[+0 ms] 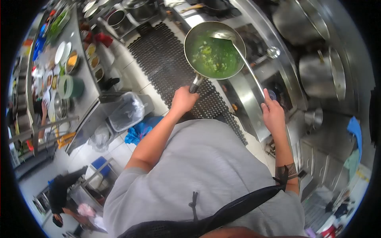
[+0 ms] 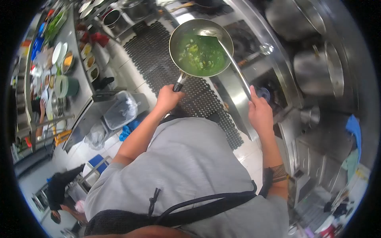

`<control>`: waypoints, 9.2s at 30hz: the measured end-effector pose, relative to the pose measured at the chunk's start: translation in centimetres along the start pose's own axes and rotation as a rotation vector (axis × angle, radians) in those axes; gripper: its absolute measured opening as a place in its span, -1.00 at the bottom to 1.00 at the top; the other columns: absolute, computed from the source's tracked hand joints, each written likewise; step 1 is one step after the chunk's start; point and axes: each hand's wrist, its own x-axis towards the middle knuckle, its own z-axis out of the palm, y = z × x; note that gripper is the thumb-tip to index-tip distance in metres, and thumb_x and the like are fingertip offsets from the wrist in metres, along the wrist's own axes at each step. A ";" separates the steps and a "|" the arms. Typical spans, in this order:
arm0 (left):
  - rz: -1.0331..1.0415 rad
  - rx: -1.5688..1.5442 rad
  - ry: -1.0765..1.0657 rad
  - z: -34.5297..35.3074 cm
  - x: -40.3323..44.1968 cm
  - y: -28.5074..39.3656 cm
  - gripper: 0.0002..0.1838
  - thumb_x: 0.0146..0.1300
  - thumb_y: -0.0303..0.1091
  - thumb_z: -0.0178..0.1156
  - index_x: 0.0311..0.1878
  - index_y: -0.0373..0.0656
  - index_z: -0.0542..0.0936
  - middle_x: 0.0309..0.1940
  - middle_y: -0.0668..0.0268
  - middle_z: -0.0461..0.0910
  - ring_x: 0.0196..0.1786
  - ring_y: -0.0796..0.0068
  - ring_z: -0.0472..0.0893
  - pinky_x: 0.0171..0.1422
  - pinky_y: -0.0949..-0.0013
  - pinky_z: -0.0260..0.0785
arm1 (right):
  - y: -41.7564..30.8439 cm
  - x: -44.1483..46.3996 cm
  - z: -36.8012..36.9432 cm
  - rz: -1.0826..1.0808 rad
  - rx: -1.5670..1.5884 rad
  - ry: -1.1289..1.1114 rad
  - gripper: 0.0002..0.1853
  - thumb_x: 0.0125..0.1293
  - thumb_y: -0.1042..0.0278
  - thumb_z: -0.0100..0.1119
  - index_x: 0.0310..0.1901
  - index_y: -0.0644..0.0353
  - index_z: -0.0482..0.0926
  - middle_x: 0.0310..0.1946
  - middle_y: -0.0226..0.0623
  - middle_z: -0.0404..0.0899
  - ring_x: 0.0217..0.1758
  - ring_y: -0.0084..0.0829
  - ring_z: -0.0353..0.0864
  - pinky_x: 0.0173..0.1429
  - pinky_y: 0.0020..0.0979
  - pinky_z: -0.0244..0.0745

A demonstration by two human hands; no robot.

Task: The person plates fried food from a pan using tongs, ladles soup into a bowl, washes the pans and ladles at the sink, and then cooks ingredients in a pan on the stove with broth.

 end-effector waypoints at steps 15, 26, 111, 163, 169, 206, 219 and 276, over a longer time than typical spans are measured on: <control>-0.278 -0.228 0.328 -16.8 6.4 -12.8 -0.63 0.09 -0.22 0.29 -0.14 -0.33 0.71 -0.24 -0.18 0.71 -0.05 -0.15 0.71 0.09 0.00 0.52 | -23.9 15.8 5.1 0.988 1.578 -1.277 -0.51 0.54 0.32 0.06 0.45 -0.22 0.32 -0.39 -0.34 0.46 -0.58 -0.52 0.32 -0.59 -0.42 0.26; -0.357 -0.592 0.583 -28.2 4.9 -7.1 -0.76 0.09 -0.32 0.35 -0.32 -0.33 0.62 -0.63 0.31 0.52 -0.60 0.52 0.48 -0.49 0.33 0.32 | -35.8 34.4 -0.1 -0.130 0.930 -1.011 -0.34 0.42 0.48 0.20 0.54 0.04 0.32 -0.51 -0.47 0.46 -0.61 -0.67 0.40 -0.57 -0.52 0.39; -1.609 -0.468 1.407 -74.2 31.4 -15.8 -0.64 0.32 -0.04 0.29 -0.02 -0.12 0.65 -0.20 -0.03 0.73 -0.05 -0.13 0.70 0.09 -0.04 0.51 | -108.8 84.6 28.3 -2.009 0.201 -0.866 -0.39 0.36 0.45 0.22 0.44 -0.25 0.47 -0.35 -0.21 0.57 -0.34 -0.10 0.63 -0.22 -0.12 0.57; -1.472 -0.200 1.564 -72.1 34.3 -18.3 -0.67 0.33 -0.06 0.29 -0.15 -0.17 0.64 -0.23 0.00 0.71 -0.14 -0.13 0.68 -0.04 -0.10 0.47 | -107.4 89.9 22.8 -1.944 0.067 -0.525 -0.42 0.33 0.48 0.27 0.35 -0.32 0.58 -0.31 -0.27 0.60 -0.35 -0.12 0.63 -0.23 -0.19 0.56; -1.423 -0.130 1.596 -71.5 34.7 -18.8 -0.69 0.32 -0.07 0.30 -0.17 -0.16 0.64 -0.28 0.01 0.71 -0.17 -0.13 0.68 -0.06 -0.11 0.47 | -107.1 87.0 24.7 -1.910 0.175 -0.564 -0.45 0.38 0.38 0.21 0.36 -0.38 0.54 -0.34 -0.31 0.54 -0.35 -0.16 0.62 -0.26 -0.13 0.55; -0.413 -1.268 1.404 -59.3 17.8 -14.4 -0.84 0.26 -0.45 0.35 -0.28 -0.18 0.51 -0.61 0.47 0.45 -0.62 0.71 0.39 -0.54 0.52 0.24 | -93.0 59.6 12.4 -0.795 0.405 -1.866 -0.55 0.46 0.37 0.12 0.35 0.25 0.48 -0.52 -0.50 0.49 -0.72 -0.69 0.41 -0.65 -0.59 0.36; -0.347 -0.905 1.124 -41.9 6.4 -6.7 -0.83 0.27 -0.38 0.36 -0.30 -0.19 0.54 -0.62 0.47 0.45 -0.64 0.69 0.38 -0.57 0.48 0.20 | -65.1 50.7 -0.7 -0.730 0.502 -1.515 -0.50 0.47 0.36 0.11 0.41 0.19 0.45 -0.50 -0.51 0.52 -0.65 -0.70 0.44 -0.58 -0.60 0.38; 0.830 0.370 -1.345 97.3 -67.5 23.5 -0.80 0.17 -0.39 0.34 -0.40 -0.26 0.52 -0.66 0.32 0.47 -0.66 0.50 0.48 -0.57 0.32 0.30 | 42.7 -94.1 -5.2 1.459 0.943 1.368 -0.33 0.27 0.55 0.17 0.47 0.24 0.39 -0.56 -0.51 0.44 -0.63 -0.64 0.40 -0.51 -0.49 0.43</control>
